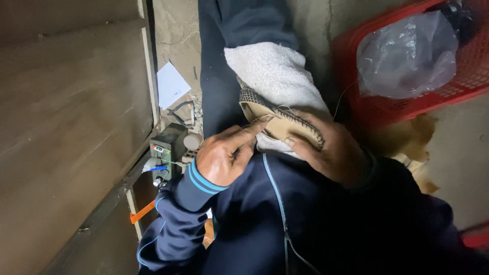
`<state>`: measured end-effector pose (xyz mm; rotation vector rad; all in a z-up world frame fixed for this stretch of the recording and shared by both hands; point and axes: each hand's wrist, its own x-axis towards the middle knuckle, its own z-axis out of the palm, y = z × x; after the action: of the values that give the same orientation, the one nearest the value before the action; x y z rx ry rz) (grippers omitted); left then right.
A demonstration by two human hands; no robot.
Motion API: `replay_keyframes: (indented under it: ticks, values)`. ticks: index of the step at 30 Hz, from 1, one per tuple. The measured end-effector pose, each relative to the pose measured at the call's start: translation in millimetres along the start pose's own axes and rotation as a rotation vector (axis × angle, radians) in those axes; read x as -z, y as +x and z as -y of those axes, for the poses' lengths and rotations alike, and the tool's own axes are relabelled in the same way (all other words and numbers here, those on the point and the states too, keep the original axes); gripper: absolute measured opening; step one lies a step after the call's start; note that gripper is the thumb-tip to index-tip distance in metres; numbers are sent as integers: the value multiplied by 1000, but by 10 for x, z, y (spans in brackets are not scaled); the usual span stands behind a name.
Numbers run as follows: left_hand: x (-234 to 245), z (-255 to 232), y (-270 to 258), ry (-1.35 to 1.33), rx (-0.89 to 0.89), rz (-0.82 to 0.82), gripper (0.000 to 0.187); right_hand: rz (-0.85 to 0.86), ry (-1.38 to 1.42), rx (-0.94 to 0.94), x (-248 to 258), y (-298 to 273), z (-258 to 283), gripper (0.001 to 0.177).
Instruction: Hand-sewing the sole of a shoe using a needle and thread.
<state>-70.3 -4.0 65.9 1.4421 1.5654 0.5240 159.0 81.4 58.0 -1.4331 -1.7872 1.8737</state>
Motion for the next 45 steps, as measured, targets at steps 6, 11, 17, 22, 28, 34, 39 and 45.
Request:
replay_keyframes:
  ticks: [6, 11, 17, 22, 28, 34, 39, 45]
  values:
    - [-100, -54, -25, 122, -55, -125, 36, -23, -99, 118, -62, 101, -99, 37]
    - [-249, 76, -53, 275, -91, -173, 37, -141, -307, 264, -157, 22, -329, 35]
    - [-347, 25, 33, 584, -242, -263, 39, -231, -422, 381, -173, 13, -341, 33]
    - [-393, -10, 135, 194, -127, -229, 34, -285, -516, 422, -202, 34, -345, 35]
    - [-533, 17, 93, 357, -112, -273, 37, -278, -521, 414, -190, 48, -333, 33]
    - [-528, -100, 240, -201, -35, -263, 35, -308, -552, 408, -173, 47, -242, 34]
    - [-601, -115, 134, 326, -63, -339, 41, -212, -502, 359, -113, 38, -167, 35]
    - [-801, 206, 163, -639, 91, -273, 43, -247, -580, 386, -134, 15, -167, 34]
